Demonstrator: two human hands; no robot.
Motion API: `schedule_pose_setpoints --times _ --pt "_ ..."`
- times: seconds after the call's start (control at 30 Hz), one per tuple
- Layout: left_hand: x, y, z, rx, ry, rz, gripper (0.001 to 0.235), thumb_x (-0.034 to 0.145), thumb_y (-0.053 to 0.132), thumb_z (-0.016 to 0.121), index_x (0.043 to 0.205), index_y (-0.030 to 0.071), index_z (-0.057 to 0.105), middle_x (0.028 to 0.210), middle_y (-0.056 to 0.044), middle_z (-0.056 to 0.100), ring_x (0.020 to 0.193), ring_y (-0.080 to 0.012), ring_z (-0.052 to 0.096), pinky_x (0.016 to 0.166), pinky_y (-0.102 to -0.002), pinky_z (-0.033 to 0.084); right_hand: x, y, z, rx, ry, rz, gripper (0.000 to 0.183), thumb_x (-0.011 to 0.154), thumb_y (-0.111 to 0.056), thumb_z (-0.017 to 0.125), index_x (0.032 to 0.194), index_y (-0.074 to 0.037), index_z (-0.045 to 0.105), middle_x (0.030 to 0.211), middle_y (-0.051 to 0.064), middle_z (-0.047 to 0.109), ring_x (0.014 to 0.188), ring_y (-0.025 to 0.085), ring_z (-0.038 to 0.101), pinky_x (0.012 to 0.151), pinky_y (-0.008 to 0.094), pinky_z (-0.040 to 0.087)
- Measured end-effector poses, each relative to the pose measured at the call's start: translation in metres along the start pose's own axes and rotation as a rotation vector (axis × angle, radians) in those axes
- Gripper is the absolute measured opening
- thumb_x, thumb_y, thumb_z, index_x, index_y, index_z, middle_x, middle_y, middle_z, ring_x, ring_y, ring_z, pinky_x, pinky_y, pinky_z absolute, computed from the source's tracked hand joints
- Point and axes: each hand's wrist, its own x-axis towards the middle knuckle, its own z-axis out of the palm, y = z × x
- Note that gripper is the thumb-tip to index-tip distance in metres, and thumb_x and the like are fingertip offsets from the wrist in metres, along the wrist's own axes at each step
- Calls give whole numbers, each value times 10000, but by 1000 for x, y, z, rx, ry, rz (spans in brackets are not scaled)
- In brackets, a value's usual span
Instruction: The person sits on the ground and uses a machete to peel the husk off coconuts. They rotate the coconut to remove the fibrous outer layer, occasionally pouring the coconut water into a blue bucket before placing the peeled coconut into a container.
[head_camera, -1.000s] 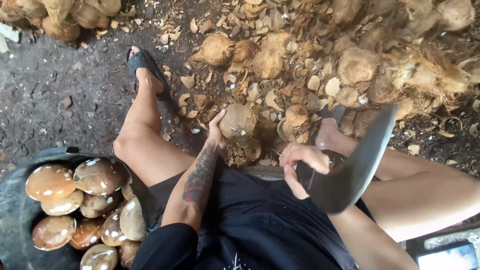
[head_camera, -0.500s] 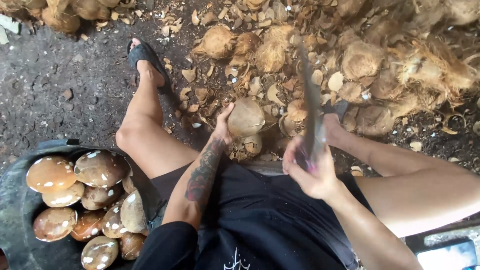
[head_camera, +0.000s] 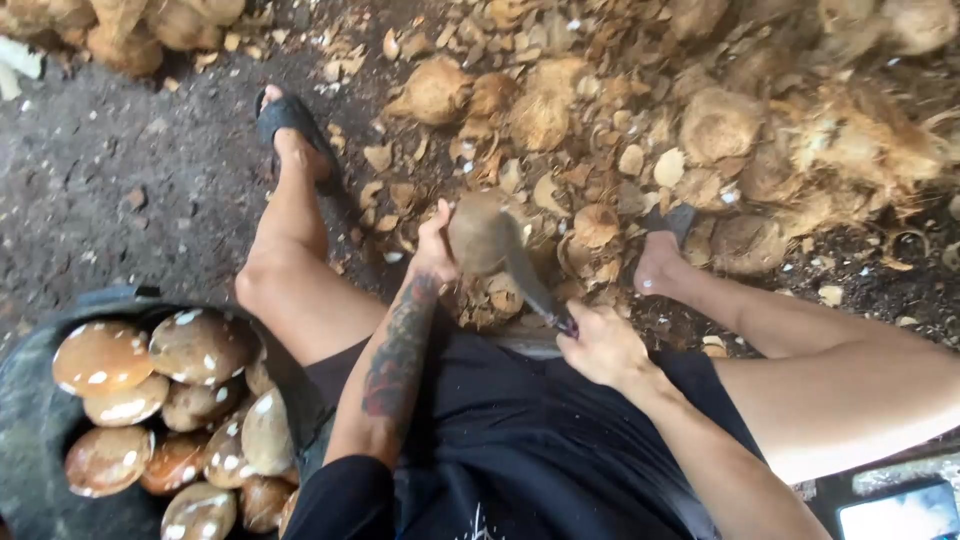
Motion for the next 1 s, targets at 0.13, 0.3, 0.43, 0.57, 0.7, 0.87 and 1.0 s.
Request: schedule_pose_setpoints --times 0.13,0.3,0.43,0.57,0.7,0.87,1.0 --pt "-8 -7 0 44 27 14 787 780 514 880 1401 78 674 1353 -241 704 1238 -391 688 1127 -550 524 -7 -25 12 434 -95 67 142 732 -103 669 633 -83 569 381 85 540 375 225 640 443 358 498" --pt "26 -8 -32 -27 65 28 880 714 544 874 1418 65 654 1363 -254 702 1233 -398 697 1112 -568 526 -11 -55 39 1077 -148 115 127 550 68 567 571 -10 469 378 152 395 275 274 478 311 368 414" --pt "20 7 -30 -114 -65 50 818 746 559 843 1366 52 677 1301 -242 713 1169 -391 706 1079 -568 539 34 -76 -5 2061 -641 -292 96 646 -100 591 732 -88 548 496 80 415 394 213 457 430 357 436" --pt "5 7 -30 -262 -351 -1 714 819 593 772 1249 24 728 1162 -215 736 1025 -374 727 1004 -567 569 -9 -97 -58 1720 -156 -686 107 715 30 582 792 -34 545 541 149 505 455 289 585 458 423 544" --pt "24 -11 -49 70 34 -111 836 753 568 853 1405 71 687 1365 -250 701 1214 -453 663 1113 -589 443 -45 -71 -85 1197 122 -1100 113 795 30 682 819 -5 577 647 215 645 572 337 710 526 377 578" --pt "11 -7 -35 140 100 -168 934 724 591 861 1475 87 626 1485 -212 632 1370 -409 588 1209 -567 382 21 2 -36 418 418 -1107 113 732 -39 732 820 -50 662 695 156 699 615 368 702 614 401 584" --pt "65 -12 -90 213 3 -243 830 739 577 875 1418 134 696 1422 -180 690 1330 -409 635 1192 -581 404 40 38 5 451 -182 135 181 818 -64 620 663 28 597 449 173 528 306 266 555 287 422 490"
